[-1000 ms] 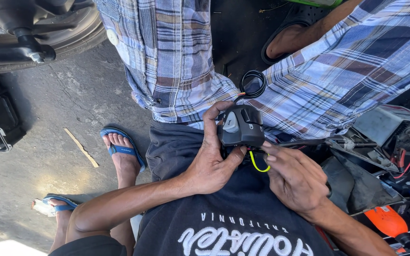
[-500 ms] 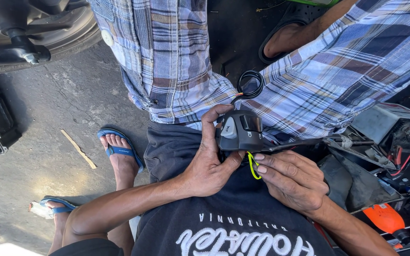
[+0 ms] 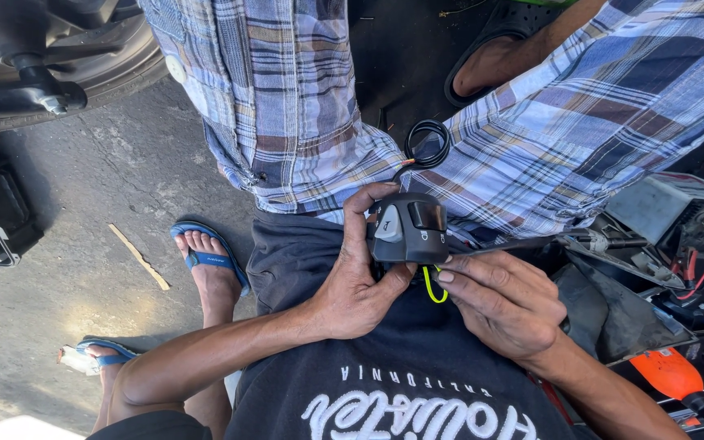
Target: The person sits on the ground and uses a screwdriver to work on a motorcycle switch assembly held in their lap. They manipulate wires and components within the assembly, occasionally reaching for tools from a nearby green toolbox.
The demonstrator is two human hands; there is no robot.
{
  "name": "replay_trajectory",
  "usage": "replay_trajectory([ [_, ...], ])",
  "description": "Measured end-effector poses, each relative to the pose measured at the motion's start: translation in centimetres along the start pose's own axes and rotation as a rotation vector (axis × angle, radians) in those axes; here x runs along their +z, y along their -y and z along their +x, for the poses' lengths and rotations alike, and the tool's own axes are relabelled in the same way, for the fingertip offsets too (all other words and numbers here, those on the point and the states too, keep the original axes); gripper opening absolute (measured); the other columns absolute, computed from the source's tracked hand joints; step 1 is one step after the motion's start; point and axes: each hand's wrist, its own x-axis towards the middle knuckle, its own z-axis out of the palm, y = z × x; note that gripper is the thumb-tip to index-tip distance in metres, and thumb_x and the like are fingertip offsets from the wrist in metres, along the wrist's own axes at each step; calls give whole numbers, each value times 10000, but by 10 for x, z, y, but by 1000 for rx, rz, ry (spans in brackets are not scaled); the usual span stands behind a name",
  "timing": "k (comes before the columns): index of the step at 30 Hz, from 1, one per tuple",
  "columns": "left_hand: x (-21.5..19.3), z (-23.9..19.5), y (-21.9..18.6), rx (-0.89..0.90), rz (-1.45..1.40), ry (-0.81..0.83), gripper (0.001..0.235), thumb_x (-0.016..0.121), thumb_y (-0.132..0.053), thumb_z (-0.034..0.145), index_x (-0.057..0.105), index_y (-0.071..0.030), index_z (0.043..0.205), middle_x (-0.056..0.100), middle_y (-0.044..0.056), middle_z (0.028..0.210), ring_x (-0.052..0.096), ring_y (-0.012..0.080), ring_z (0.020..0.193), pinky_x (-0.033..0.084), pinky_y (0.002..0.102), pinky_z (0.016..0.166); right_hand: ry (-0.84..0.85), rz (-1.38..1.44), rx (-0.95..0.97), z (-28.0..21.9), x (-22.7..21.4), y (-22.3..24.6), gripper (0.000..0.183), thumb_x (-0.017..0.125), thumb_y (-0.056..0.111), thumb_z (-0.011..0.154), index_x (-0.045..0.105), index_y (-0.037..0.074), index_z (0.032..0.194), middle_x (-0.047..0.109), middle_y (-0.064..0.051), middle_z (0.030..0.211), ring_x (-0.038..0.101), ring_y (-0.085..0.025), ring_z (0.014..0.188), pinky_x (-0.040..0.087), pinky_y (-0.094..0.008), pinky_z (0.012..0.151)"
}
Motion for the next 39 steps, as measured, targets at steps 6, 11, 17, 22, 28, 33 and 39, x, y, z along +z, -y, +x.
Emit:
replay_trajectory([
  [6, 0, -2, 1, -9, 21, 25, 718, 621, -6, 1042, 199, -104, 1615, 531, 94, 1316, 534, 165, 1160, 508, 321, 1046, 115, 107, 80, 12, -14, 0, 202, 856, -48, 926, 781, -14, 1111, 789, -220, 1048, 804, -298, 849, 686, -335, 759],
  [11, 0, -3, 4, 9, 5, 56, 719, 602, -15, 1035, 179, -60, 1615, 536, 112, 1346, 587, 192, 1200, 528, 355, 1123, 203, 193, 135, 15, -23, -3, 151, 807, -29, 946, 781, -27, 1095, 771, -212, 1038, 769, -302, 837, 645, -349, 744],
  [17, -1, -1, 3, -2, 44, 28, 725, 621, 23, 1012, 226, -91, 1610, 525, 76, 1323, 538, 166, 1155, 524, 324, 1038, 271, 182, 139, 17, -25, -4, 228, 788, -13, 979, 761, -13, 1206, 766, -213, 1129, 746, -282, 850, 632, -345, 747],
  [22, -1, -1, 5, -4, 14, 45, 744, 591, 52, 990, 205, -75, 1613, 547, 71, 1266, 544, 160, 1126, 539, 307, 980, 252, 154, 96, 13, -23, -6, 197, 785, -25, 967, 772, -44, 1162, 768, -231, 1091, 767, -325, 863, 636, -372, 750],
  [28, -3, 0, 7, 56, 1, 56, 654, 597, -21, 1032, 233, -80, 1571, 472, 84, 1371, 522, 157, 1189, 481, 321, 1086, 211, 152, 76, 12, -21, -7, 134, 768, 49, 983, 768, -16, 1100, 753, -241, 1044, 773, -307, 833, 632, -370, 715],
  [33, -2, -1, 10, 19, 8, 18, 693, 628, -34, 1029, 227, -77, 1593, 520, 75, 1287, 537, 152, 1110, 506, 314, 1018, 163, 148, 7, -7, -24, -9, 145, 794, 74, 981, 733, 61, 1113, 724, -257, 1128, 796, -256, 878, 721, -320, 751],
  [39, -1, 3, 9, 16, 14, -43, 655, 638, -128, 1086, 223, -88, 1592, 475, 84, 1384, 535, 145, 1153, 466, 309, 1081, 214, 280, -52, 6, -30, -6, 184, 773, 85, 1012, 714, 50, 1183, 788, -210, 1145, 761, -263, 741, 637, -305, 635],
])
